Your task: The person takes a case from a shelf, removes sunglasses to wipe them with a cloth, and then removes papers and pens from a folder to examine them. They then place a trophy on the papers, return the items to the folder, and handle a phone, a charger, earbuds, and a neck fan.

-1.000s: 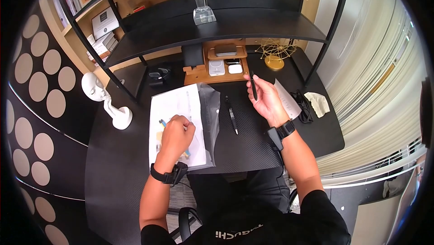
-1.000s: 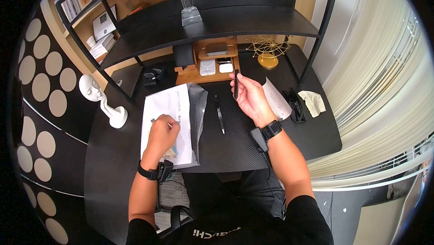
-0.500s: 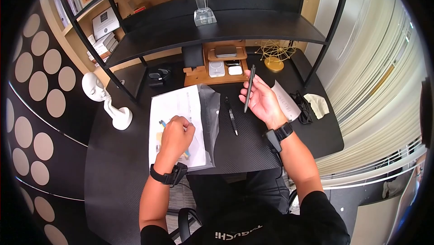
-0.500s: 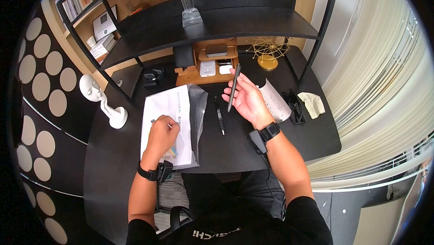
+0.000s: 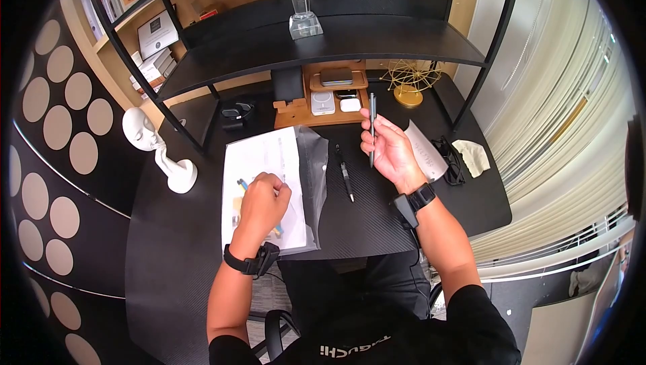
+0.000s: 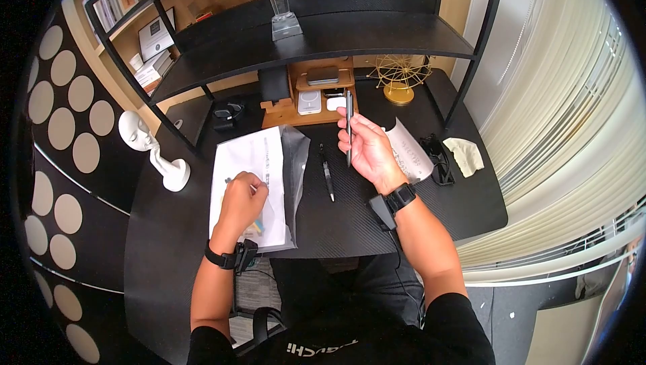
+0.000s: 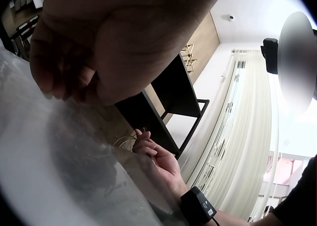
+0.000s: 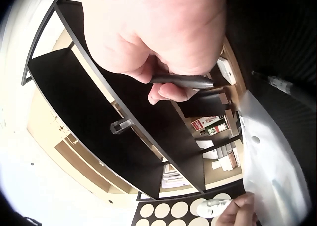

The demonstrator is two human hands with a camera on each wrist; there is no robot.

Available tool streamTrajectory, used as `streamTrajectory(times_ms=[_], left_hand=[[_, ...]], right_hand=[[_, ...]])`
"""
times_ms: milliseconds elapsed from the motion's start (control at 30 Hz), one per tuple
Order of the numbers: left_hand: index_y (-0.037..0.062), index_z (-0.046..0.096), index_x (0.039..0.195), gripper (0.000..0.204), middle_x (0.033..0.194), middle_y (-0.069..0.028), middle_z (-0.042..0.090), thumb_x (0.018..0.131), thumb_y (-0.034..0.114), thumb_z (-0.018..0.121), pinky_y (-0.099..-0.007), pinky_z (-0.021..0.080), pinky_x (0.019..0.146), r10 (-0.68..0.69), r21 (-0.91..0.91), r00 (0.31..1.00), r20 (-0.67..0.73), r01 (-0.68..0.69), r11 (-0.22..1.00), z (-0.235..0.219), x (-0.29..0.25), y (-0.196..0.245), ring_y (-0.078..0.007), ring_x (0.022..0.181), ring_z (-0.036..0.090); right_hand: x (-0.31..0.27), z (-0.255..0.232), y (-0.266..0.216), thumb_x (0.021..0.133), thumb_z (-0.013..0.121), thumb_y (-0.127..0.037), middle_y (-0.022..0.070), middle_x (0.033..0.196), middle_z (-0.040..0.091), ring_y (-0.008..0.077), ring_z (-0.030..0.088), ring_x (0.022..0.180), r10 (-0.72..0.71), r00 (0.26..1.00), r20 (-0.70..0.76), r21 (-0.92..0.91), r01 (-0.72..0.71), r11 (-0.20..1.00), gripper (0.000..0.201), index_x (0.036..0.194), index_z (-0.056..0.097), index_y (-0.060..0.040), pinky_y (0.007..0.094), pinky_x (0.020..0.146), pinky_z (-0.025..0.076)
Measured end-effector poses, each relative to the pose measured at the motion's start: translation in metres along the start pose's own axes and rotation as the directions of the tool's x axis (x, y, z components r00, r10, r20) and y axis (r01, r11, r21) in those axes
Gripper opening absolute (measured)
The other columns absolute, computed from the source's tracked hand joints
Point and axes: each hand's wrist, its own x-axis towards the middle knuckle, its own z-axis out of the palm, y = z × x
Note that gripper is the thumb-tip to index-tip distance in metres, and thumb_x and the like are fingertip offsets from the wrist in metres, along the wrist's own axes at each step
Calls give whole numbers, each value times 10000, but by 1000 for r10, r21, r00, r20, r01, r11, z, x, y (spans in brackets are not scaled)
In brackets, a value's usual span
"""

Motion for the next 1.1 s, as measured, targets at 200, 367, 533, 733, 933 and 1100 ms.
streamTrajectory(times_ms=[200, 367, 533, 733, 933, 1100], left_hand=[[-71, 646, 748, 152, 836, -241, 648, 800, 72, 655, -429, 516, 694, -2, -5, 1000, 1, 2, 1000, -1, 0, 1, -388, 745, 642], [-73, 649, 750, 150, 842, -244, 651, 798, 69, 656, -426, 517, 697, 14, -1, 1000, -5, -14, 1000, 0, 0, -1, -389, 750, 644], [-74, 649, 749, 146, 843, -246, 651, 796, 65, 654, -426, 517, 698, -1, -2, 1000, -1, 1, 1000, -2, 0, 2, -391, 753, 644], [-71, 653, 760, 144, 848, -244, 652, 796, 69, 655, -427, 519, 701, -4, 2, 1000, 2, 4, 1000, -1, 0, 1, -385, 754, 647], [-64, 658, 767, 145, 852, -238, 655, 800, 77, 658, -428, 522, 708, -22, 13, 1000, 16, 21, 1000, -1, 0, 1, -380, 757, 653], [-65, 657, 764, 144, 855, -241, 656, 800, 75, 657, -428, 523, 712, -22, 7, 1000, 16, 22, 1000, -1, 0, 1, -387, 763, 653]], right_hand=[[1, -1, 3, 1037, 490, -107, 63, 983, 584, 110, 492, 746, 6, 1000, 24, 15, -7, 1000, 332, 1334, 518, 38, 235, 623, 434], [0, 0, 4, 1043, 480, -108, 66, 977, 588, 110, 502, 746, 22, 999, 29, 15, -23, 1000, 325, 1329, 520, 40, 239, 624, 440], [-1, 4, 4, 1049, 466, -116, 71, 977, 596, 118, 518, 747, 31, 999, 16, 6, -31, 1000, 319, 1314, 529, 49, 247, 633, 446], [-1, 3, 4, 1056, 477, -202, 68, 990, 587, 122, 510, 763, 44, 999, 26, -37, -43, 998, 371, 1313, 526, 62, 251, 637, 442], [-2, 9, 5, 1054, 464, -387, 59, 976, 575, 127, 491, 738, 145, 989, 26, 24, -146, 989, 545, 1331, 499, 82, 257, 618, 419], [-3, -1, 7, 1068, 447, -289, 64, 899, 593, 123, 486, 684, 79, 989, 125, -11, -78, 997, 407, 1324, 523, 17, 259, 583, 397]])
